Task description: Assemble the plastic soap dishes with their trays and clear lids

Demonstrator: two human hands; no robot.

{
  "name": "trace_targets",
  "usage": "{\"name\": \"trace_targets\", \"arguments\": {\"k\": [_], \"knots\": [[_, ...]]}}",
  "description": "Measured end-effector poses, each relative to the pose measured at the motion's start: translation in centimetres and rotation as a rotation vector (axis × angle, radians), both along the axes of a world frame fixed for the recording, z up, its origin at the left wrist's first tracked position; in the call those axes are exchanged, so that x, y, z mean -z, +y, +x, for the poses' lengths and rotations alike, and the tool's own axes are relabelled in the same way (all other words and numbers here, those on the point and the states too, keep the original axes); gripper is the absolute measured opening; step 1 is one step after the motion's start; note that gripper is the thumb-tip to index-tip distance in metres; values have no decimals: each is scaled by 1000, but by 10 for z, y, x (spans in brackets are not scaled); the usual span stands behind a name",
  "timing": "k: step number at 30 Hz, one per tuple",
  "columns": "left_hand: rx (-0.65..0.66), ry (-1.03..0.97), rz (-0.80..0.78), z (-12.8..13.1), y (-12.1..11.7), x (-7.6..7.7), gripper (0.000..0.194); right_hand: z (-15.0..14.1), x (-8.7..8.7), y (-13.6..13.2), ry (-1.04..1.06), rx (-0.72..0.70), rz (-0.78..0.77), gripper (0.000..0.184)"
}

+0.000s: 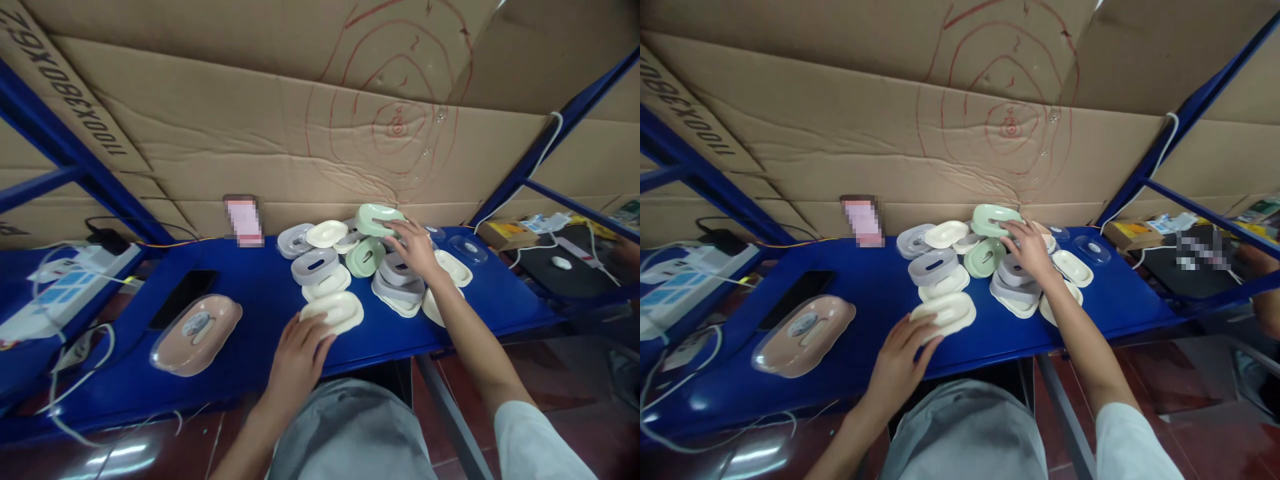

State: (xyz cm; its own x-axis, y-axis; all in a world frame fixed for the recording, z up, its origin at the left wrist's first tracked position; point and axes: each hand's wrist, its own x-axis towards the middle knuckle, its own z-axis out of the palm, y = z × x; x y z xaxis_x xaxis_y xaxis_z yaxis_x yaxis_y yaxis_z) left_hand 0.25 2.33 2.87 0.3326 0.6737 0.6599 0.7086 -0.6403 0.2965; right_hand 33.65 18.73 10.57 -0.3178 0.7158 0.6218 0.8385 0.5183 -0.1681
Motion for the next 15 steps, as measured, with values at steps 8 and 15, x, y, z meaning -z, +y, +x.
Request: {"name": "trace_targets", "arguments": {"k": [8,15], "knots": [[-26,-34,-118,37,187,-83,24,15,14,32,87,310,-20,50],[-143,104,-189,-3,148,-75,44,25,39,22,62,186,-83,53]]}}
